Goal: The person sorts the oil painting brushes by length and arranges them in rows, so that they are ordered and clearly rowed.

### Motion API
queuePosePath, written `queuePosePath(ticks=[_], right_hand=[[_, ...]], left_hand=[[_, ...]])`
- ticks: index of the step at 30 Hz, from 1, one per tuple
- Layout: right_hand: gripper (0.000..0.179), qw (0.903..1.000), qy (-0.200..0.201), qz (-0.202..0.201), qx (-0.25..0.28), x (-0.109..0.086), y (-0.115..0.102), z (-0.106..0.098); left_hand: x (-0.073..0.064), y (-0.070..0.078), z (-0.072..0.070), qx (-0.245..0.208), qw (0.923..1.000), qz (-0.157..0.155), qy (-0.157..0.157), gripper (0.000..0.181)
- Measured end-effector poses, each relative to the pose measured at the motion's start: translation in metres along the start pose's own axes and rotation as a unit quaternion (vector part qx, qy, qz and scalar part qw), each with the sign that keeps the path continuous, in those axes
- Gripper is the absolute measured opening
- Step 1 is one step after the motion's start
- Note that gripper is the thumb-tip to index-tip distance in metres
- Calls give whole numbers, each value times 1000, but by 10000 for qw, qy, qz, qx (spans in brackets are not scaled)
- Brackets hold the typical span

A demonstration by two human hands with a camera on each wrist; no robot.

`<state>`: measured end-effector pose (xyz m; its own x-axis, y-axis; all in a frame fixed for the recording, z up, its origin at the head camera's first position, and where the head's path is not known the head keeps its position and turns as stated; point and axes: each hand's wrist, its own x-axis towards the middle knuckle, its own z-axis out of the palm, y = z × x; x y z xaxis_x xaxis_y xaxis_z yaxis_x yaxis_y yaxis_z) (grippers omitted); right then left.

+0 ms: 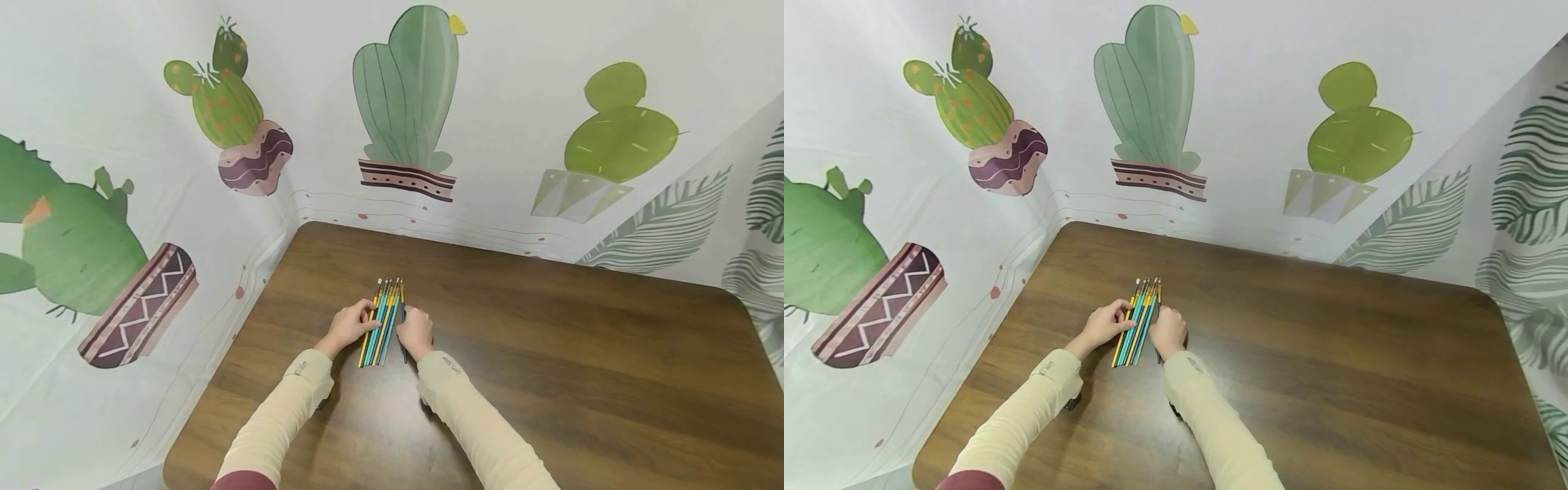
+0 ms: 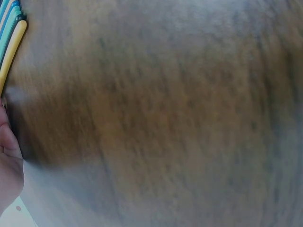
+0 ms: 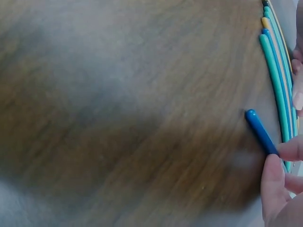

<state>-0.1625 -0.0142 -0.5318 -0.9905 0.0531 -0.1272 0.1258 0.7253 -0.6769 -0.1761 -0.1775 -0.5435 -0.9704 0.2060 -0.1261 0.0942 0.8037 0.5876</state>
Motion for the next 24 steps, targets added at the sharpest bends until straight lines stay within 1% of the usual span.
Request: queuePosePath(ticks=[4, 12, 18, 24], right_hand=[[40, 9999, -86, 115, 33, 1, 2, -1], [37, 9997, -173, 160, -100, 4, 4, -5], [36, 9994, -207, 59, -285, 5, 3, -4], [32, 9992, -235, 49, -315, 5, 2, -3]], left_hand=[[0, -1, 0, 46, 10000, 9, 9, 35], [1, -2, 2, 76, 10000, 7, 39, 34], [1, -2, 2, 45, 10000, 25, 44, 34], [2, -3, 2, 41, 10000, 33, 51, 34]])
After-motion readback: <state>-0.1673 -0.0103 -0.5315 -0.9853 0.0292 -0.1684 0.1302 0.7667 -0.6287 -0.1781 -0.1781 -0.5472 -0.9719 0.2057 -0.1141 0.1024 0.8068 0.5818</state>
